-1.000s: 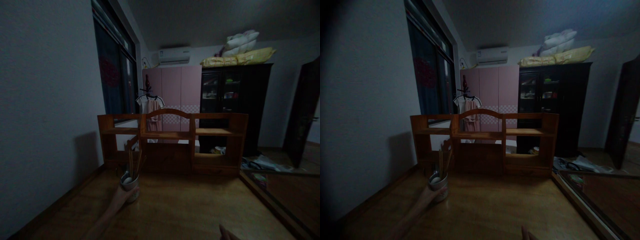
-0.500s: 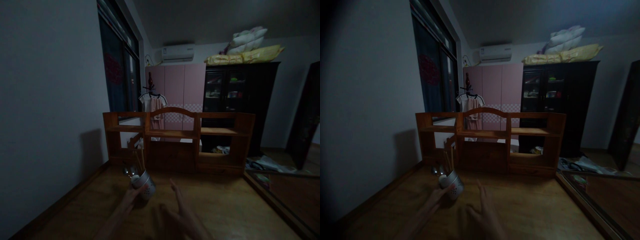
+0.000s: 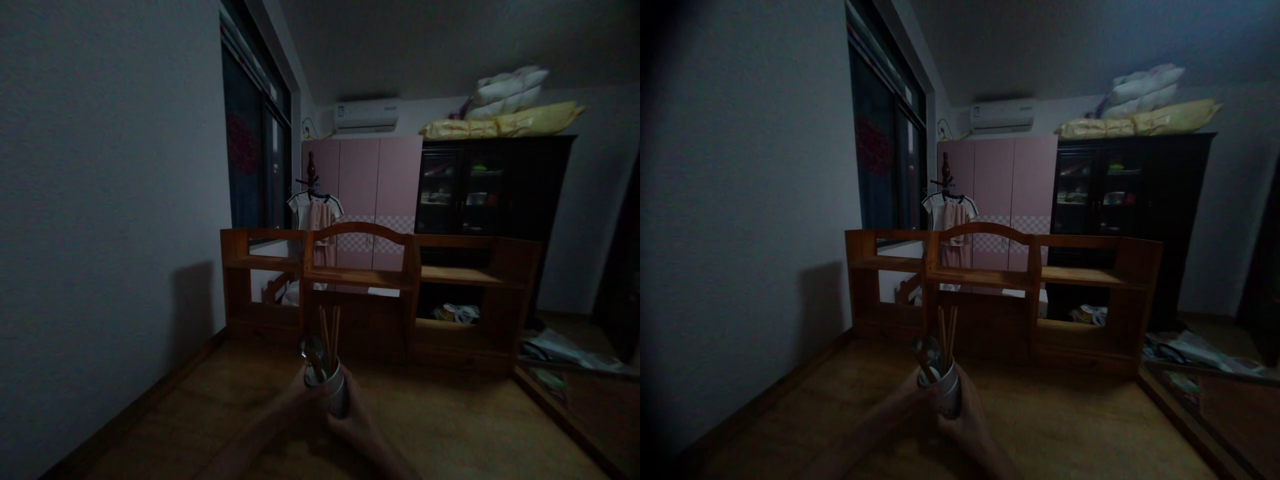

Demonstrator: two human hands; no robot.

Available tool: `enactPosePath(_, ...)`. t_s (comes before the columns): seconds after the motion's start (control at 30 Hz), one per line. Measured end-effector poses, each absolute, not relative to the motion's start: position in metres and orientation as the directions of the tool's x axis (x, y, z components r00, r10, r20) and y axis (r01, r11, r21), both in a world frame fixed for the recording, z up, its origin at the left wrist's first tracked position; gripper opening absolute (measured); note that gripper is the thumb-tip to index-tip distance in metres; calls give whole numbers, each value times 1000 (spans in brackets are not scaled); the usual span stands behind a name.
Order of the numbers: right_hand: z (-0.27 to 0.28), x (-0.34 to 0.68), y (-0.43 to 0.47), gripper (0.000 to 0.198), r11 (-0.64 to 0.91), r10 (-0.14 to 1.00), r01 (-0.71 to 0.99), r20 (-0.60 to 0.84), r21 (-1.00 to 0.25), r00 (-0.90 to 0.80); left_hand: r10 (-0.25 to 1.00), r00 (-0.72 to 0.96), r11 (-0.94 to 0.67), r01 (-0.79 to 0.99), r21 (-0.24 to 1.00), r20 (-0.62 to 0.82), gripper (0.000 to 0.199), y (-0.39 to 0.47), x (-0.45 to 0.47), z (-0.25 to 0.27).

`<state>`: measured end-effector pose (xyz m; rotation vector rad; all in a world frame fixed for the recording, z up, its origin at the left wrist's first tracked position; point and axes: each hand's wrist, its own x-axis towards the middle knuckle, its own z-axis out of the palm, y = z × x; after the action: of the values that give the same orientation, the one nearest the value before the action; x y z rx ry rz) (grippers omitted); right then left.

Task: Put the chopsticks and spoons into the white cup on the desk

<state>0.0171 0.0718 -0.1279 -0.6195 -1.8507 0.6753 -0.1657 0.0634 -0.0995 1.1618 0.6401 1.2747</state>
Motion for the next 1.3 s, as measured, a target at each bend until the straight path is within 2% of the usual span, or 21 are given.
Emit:
enactPosePath(0.13,-129,17,71,77,700,714,184,665,-690,-221,952,222,-97,-428,898,209,58,82,-163,-103)
enactPosePath(0.23,-130,16,74,73,709,702,258,695,-657,-159,961,216,-35,-532,846,175,59,94,-162,-118)
enactPosePath(0.33,-133,15,76,73,720,689,278,704,-636,-174,969,215,45,-643,764,125,58,100,-164,-130)
enactPosePath(0.53,-129,15,71,78,725,686,304,686,-618,-242,986,167,127,-672,730,-18,54,94,-166,-123)
enactPosePath(0.9,-127,15,68,83,743,663,378,686,-552,-299,997,71,35,-635,772,13,39,102,-174,-141)
enactPosePath(1.3,-124,15,65,78,720,686,392,672,-573,-279,996,55,-16,-628,778,65,33,98,-178,-137)
